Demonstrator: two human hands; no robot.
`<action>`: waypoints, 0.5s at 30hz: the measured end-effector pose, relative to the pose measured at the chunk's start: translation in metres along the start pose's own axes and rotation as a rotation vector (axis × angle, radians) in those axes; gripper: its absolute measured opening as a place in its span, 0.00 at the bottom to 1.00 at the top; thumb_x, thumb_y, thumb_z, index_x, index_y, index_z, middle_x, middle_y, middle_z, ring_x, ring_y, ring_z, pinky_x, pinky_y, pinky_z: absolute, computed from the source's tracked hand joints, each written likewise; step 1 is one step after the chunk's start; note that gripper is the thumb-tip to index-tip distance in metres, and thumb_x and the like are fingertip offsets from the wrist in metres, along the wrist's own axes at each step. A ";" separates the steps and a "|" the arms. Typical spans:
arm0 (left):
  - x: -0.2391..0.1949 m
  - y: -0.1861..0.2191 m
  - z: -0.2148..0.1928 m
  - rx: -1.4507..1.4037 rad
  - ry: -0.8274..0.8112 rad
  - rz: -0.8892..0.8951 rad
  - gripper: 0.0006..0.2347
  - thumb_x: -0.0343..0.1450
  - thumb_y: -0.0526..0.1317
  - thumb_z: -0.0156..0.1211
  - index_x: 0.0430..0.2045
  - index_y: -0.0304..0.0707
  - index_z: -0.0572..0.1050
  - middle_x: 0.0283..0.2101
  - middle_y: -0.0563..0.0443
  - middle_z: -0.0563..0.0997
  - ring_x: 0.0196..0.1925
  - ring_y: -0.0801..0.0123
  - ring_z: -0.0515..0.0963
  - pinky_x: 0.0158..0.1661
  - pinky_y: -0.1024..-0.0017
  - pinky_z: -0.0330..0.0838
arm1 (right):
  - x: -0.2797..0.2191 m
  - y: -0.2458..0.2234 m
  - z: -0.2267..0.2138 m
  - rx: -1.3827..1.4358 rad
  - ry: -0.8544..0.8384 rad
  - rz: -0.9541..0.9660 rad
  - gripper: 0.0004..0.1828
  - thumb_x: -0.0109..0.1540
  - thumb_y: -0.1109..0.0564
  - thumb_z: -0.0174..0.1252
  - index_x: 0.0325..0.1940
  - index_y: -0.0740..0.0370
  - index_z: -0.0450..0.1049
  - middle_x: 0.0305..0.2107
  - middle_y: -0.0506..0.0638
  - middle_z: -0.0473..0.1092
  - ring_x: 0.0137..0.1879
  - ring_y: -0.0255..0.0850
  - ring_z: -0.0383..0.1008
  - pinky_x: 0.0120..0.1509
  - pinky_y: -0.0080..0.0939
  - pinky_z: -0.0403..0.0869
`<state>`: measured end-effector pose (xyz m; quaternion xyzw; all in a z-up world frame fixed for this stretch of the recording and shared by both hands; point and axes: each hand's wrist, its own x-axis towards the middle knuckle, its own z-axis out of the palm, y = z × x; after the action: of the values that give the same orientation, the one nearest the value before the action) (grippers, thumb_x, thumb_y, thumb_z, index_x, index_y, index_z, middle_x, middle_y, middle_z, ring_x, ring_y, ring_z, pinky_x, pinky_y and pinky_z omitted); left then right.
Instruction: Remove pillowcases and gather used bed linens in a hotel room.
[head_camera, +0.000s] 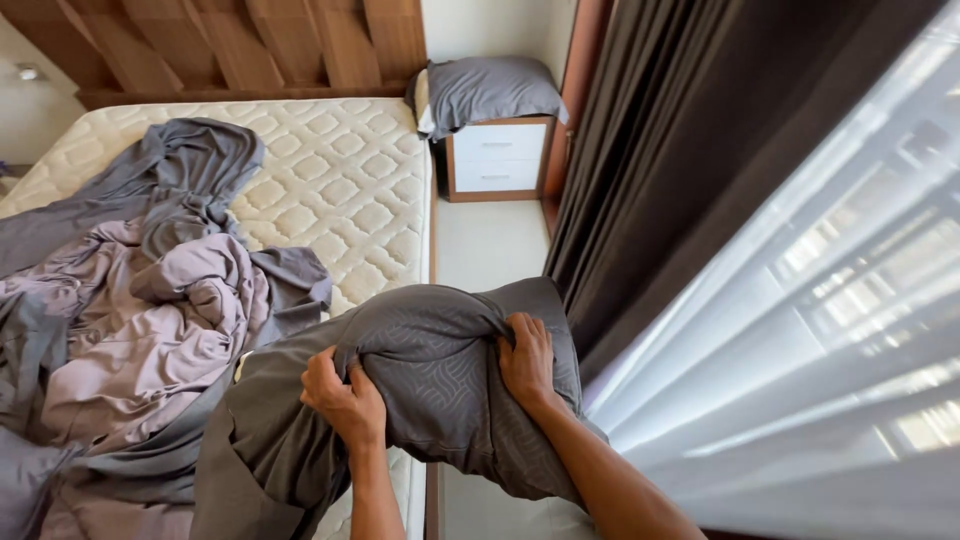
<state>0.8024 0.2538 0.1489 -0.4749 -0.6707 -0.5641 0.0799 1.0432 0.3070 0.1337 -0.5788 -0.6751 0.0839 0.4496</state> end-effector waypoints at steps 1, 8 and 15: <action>0.006 0.002 0.009 0.006 0.012 -0.004 0.08 0.73 0.34 0.58 0.44 0.32 0.73 0.45 0.43 0.77 0.53 0.47 0.73 0.54 0.51 0.60 | 0.012 0.006 0.006 0.007 -0.006 -0.011 0.10 0.57 0.64 0.61 0.41 0.62 0.70 0.41 0.54 0.72 0.50 0.55 0.69 0.55 0.53 0.66; 0.064 -0.011 0.099 0.066 0.046 -0.037 0.08 0.73 0.35 0.59 0.44 0.34 0.73 0.44 0.45 0.78 0.51 0.49 0.74 0.55 0.52 0.60 | 0.109 0.051 0.072 0.027 -0.067 -0.062 0.10 0.57 0.65 0.61 0.42 0.64 0.70 0.40 0.56 0.72 0.50 0.56 0.69 0.56 0.54 0.66; 0.188 -0.042 0.251 0.019 0.009 -0.017 0.08 0.71 0.36 0.62 0.40 0.34 0.72 0.40 0.44 0.77 0.49 0.50 0.75 0.55 0.52 0.61 | 0.271 0.090 0.147 0.040 -0.041 -0.033 0.08 0.60 0.63 0.61 0.41 0.64 0.69 0.38 0.58 0.70 0.50 0.59 0.68 0.54 0.55 0.66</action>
<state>0.7790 0.5690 0.1531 -0.4658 -0.6799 -0.5603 0.0828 1.0231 0.6275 0.1297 -0.5567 -0.6919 0.1018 0.4483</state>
